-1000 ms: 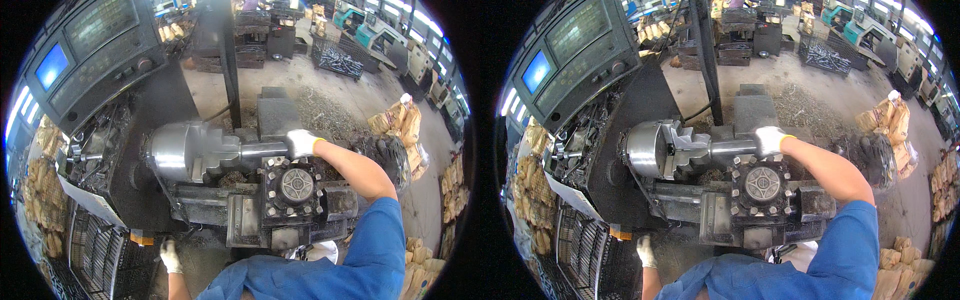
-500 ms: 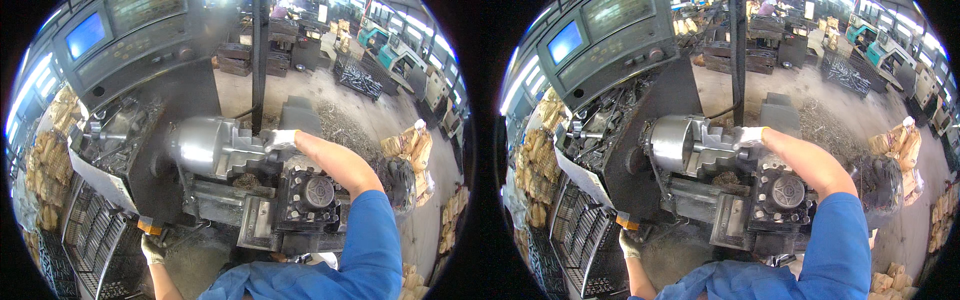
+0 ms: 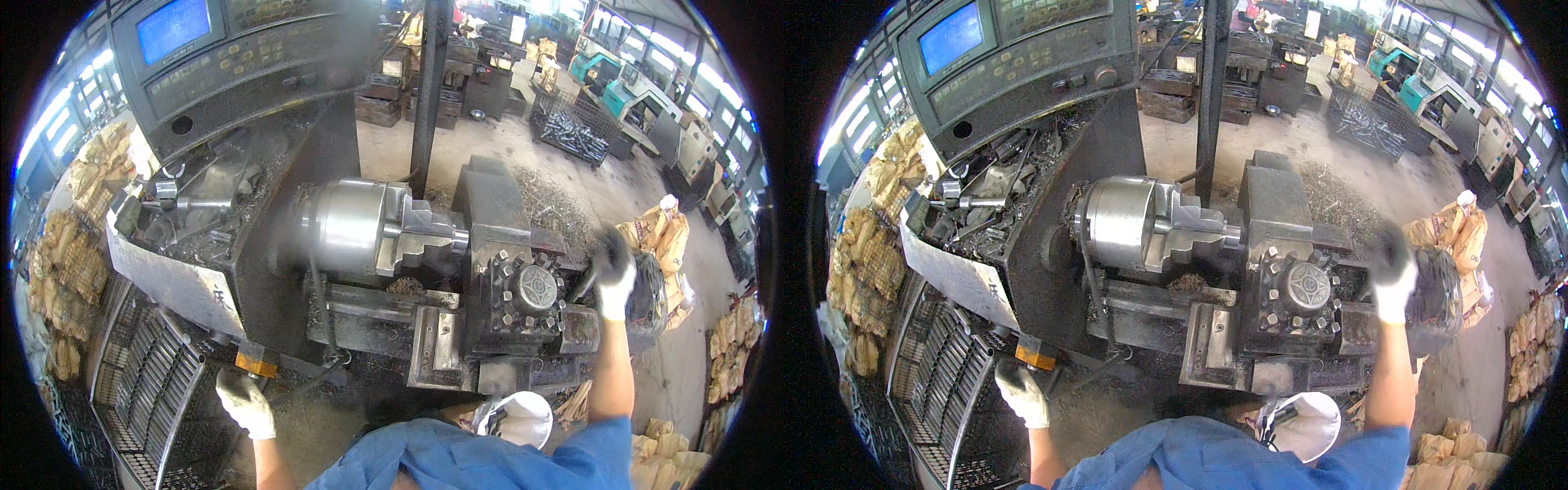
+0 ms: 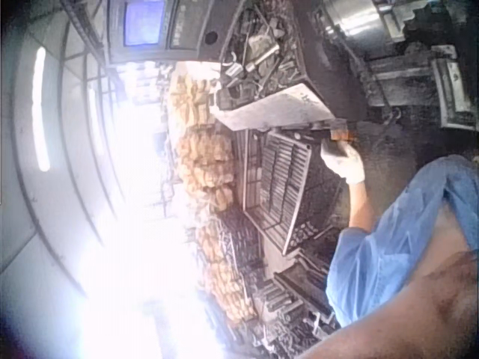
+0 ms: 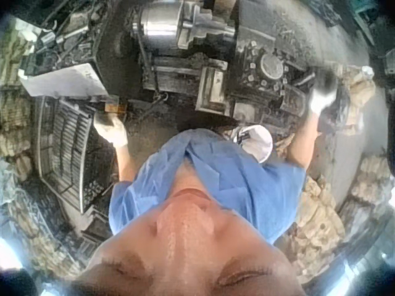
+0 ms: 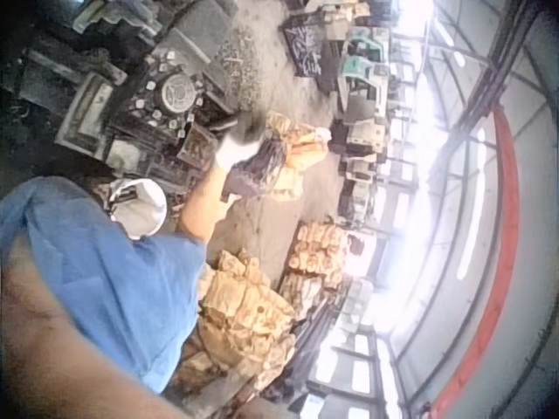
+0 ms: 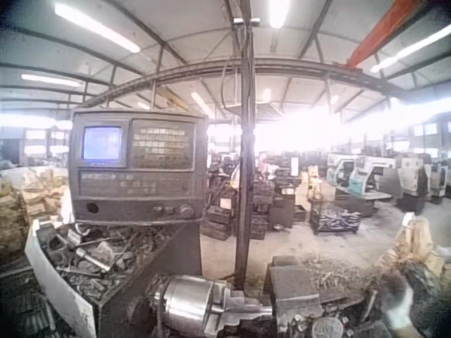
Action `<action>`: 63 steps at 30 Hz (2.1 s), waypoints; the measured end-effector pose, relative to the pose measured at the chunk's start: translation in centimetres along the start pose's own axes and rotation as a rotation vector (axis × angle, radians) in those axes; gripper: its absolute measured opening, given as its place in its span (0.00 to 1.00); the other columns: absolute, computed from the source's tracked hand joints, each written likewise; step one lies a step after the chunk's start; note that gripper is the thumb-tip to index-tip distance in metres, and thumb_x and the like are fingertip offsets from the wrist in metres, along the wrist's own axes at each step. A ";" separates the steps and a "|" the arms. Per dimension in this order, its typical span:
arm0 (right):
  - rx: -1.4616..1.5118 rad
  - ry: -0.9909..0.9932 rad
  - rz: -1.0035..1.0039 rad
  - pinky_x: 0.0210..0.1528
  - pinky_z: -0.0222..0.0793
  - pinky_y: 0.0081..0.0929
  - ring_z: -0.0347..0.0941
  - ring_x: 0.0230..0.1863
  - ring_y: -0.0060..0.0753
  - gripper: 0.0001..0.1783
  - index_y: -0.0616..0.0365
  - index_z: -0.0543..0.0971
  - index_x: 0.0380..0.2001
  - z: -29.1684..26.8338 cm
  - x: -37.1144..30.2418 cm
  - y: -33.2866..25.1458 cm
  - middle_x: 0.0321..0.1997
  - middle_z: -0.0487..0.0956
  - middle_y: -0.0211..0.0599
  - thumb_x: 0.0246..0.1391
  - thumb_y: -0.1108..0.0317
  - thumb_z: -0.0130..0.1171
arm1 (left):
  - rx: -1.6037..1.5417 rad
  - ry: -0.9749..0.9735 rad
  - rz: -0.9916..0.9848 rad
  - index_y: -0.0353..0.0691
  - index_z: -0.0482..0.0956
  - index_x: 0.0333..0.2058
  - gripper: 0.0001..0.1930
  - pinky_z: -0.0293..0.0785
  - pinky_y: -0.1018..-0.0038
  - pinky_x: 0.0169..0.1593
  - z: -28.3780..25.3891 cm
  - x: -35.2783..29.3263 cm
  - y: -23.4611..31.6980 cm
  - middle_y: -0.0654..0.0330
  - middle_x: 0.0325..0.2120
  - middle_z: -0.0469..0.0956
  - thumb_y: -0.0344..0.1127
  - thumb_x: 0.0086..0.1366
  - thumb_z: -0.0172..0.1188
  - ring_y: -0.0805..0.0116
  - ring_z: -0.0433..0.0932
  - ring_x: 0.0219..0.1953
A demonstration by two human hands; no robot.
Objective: The person operates a metal turning machine in a workshop, repeatedly loading cylindrical metal rods into the chuck, starting the machine, and removing the processed rods. The person places the finished rods into a nearby metal basket.
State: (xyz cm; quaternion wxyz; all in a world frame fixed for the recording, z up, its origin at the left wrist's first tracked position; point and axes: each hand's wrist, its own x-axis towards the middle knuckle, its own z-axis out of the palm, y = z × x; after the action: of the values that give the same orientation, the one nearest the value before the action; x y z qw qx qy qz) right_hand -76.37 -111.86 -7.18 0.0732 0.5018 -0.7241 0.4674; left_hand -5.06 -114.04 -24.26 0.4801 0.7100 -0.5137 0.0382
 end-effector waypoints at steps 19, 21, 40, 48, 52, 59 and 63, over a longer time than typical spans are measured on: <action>0.389 -0.560 1.592 0.49 0.74 0.68 0.79 0.50 0.69 0.23 0.56 0.76 0.58 0.4 -49.4 30.2 0.54 0.82 0.52 0.71 0.53 0.49 | 0.478 -0.202 0.606 0.35 0.43 0.80 0.48 0.83 0.50 0.48 20.1 30.1 36.3 0.38 0.41 0.84 0.40 0.68 0.59 0.40 0.86 0.39; 0.451 -0.664 1.655 0.49 0.73 0.72 0.79 0.51 0.73 0.23 0.54 0.76 0.59 0.6 -51.7 30.9 0.55 0.82 0.53 0.72 0.51 0.48 | 0.434 -0.235 0.539 0.36 0.42 0.80 0.48 0.83 0.50 0.48 19.5 29.9 37.4 0.36 0.44 0.84 0.43 0.69 0.59 0.38 0.87 0.41; -0.285 -1.771 0.497 0.48 0.78 0.61 0.83 0.50 0.63 0.19 0.49 0.83 0.48 19.8 -35.5 26.4 0.52 0.85 0.48 0.65 0.51 0.53 | 0.686 -1.075 -1.157 0.47 0.90 0.50 0.22 0.81 0.57 0.58 -23.4 -48.8 -19.8 0.55 0.52 0.87 0.52 0.64 0.63 0.48 0.84 0.56; -0.552 -1.948 -1.417 0.47 0.81 0.49 0.86 0.47 0.52 0.15 0.46 0.89 0.41 35.4 -42.0 7.2 0.48 0.88 0.44 0.59 0.54 0.59 | 0.525 0.205 -1.791 0.32 0.88 0.43 0.22 0.80 0.52 0.53 -40.7 -70.5 -11.7 0.36 0.43 0.86 0.46 0.67 0.56 0.38 0.85 0.48; -0.317 -1.861 -1.878 0.45 0.82 0.47 0.88 0.45 0.48 0.13 0.45 0.91 0.36 41.8 -49.7 -5.5 0.43 0.90 0.43 0.54 0.55 0.63 | 0.647 -0.645 -1.638 0.35 0.89 0.43 0.23 0.82 0.56 0.53 -35.1 -79.2 -8.5 0.44 0.48 0.86 0.43 0.73 0.46 0.43 0.86 0.50; -0.168 -1.637 -2.135 0.38 0.81 0.43 0.87 0.39 0.47 0.11 0.47 0.90 0.34 43.7 -61.5 -28.3 0.39 0.89 0.41 0.57 0.59 0.61 | 0.012 -0.160 -1.805 0.28 0.79 0.61 0.35 0.74 0.59 0.64 -26.9 -79.3 -7.6 0.38 0.59 0.81 0.54 0.66 0.62 0.42 0.79 0.63; -0.177 -1.689 -2.318 0.41 0.82 0.46 0.88 0.43 0.50 0.13 0.51 0.90 0.34 47.4 -70.6 -34.5 0.40 0.89 0.45 0.57 0.59 0.60 | 0.063 0.051 -1.879 0.28 0.76 0.64 0.37 0.72 0.59 0.67 -28.1 -77.8 -7.3 0.34 0.61 0.78 0.53 0.66 0.61 0.42 0.76 0.66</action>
State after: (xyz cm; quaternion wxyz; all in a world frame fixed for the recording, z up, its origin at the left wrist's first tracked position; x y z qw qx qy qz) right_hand 2.51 -103.00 -53.12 -0.0077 0.9137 0.2334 -0.3326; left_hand -23.68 -39.78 -56.49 0.3059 0.8452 0.2817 -0.3357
